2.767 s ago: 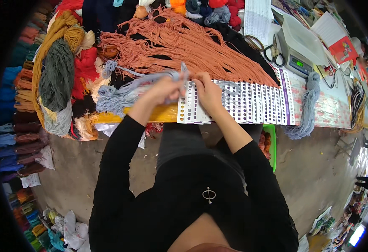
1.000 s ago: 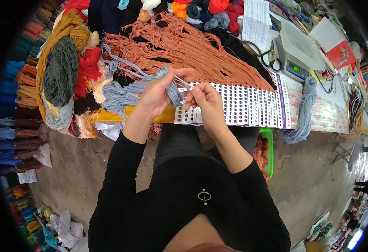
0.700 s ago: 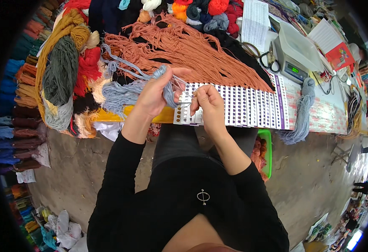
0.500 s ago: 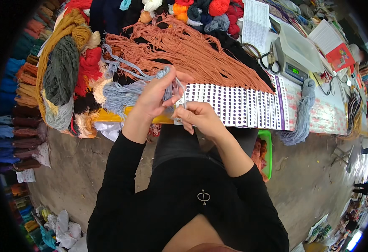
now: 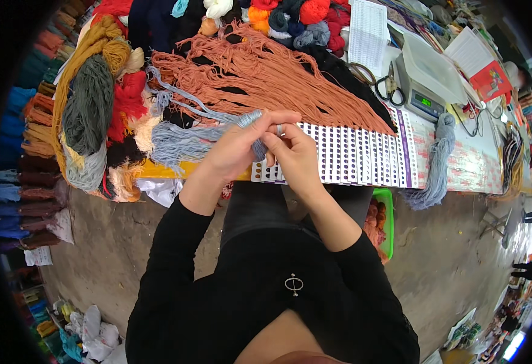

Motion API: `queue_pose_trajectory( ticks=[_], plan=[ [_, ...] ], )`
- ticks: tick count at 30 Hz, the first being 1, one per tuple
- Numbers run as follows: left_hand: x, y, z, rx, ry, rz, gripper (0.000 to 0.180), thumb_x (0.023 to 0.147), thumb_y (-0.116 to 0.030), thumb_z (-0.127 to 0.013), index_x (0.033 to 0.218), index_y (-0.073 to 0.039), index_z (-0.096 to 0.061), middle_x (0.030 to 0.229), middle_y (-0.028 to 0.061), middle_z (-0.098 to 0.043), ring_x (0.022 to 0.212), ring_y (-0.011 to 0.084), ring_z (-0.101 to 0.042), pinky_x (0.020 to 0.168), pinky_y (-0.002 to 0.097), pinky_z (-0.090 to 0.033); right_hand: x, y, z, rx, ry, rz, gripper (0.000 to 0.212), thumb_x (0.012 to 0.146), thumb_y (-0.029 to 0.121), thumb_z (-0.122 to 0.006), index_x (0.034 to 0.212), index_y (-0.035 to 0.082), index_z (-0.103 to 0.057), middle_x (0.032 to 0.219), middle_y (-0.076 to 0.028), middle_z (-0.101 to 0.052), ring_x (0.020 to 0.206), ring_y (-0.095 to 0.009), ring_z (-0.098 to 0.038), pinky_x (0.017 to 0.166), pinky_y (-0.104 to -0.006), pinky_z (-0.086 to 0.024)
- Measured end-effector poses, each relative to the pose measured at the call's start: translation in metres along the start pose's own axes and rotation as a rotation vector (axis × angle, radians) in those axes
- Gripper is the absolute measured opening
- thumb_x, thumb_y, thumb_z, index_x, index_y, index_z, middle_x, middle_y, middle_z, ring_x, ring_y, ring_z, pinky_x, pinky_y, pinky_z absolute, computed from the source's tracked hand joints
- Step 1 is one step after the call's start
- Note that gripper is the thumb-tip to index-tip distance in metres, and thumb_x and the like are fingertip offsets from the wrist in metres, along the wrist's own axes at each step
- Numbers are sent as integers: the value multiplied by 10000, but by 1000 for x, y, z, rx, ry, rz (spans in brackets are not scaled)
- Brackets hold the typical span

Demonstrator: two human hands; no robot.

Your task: Take individual strands from a bundle of colored yarn and loop them through numbered holes on a color sample card for inventory categorization.

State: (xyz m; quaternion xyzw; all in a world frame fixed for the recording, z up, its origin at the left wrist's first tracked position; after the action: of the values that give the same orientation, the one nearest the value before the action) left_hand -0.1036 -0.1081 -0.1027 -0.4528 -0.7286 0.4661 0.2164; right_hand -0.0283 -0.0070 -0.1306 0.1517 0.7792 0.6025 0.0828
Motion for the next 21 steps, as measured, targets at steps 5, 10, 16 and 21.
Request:
queue_pose_trajectory(
  ticks=[5, 10, 16, 21],
  plan=[
    [2, 2, 3, -23, 53, 9, 514, 981, -379, -302, 1222, 36, -485, 1034, 91, -556, 769, 167, -538, 637, 283, -467, -1, -3, 4, 102, 7, -6, 103, 894, 102, -559, 899, 1, -542, 693, -21, -540, 536, -78, -495, 508, -202, -397],
    [4, 1, 2, -142, 63, 4, 542, 977, -394, -283, 1228, 45, -477, 1048, 110, -534, 772, 184, -540, 648, 317, -483, -4, -2, 9, 143, 16, 1, 106, 905, 110, -541, 907, 4, -541, 703, -22, -536, 543, -77, -496, 517, -199, -395],
    [3, 0, -4, -126, 17, 8, 546, 976, -401, -283, 1246, 40, -458, 1091, 105, -533, 837, 173, -545, 651, 308, -484, -5, 0, 5, -9, -1, 6, 118, 906, 121, -544, 899, 3, -540, 729, -16, -524, 539, -69, -481, 513, -192, -386],
    [3, 1, -2, -165, 67, 14, 546, 976, -401, -279, 1247, 39, -455, 1110, 108, -539, 848, 169, -552, 644, 303, -484, -6, 1, 6, -16, -8, 72, 115, 911, 116, -535, 892, 2, -540, 752, -15, -523, 547, -68, -482, 512, -185, -385]
  ],
)
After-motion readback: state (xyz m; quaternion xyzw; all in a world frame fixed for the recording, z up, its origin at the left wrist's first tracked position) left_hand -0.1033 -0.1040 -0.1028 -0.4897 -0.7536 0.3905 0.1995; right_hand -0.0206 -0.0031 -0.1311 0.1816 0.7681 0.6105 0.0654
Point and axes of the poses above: each hand's wrist, its own x-axis towards the middle knuckle, its own z-axis out of the back of the hand, y = z × x, the point moved 1 cm from there along x, towards the middle knuckle
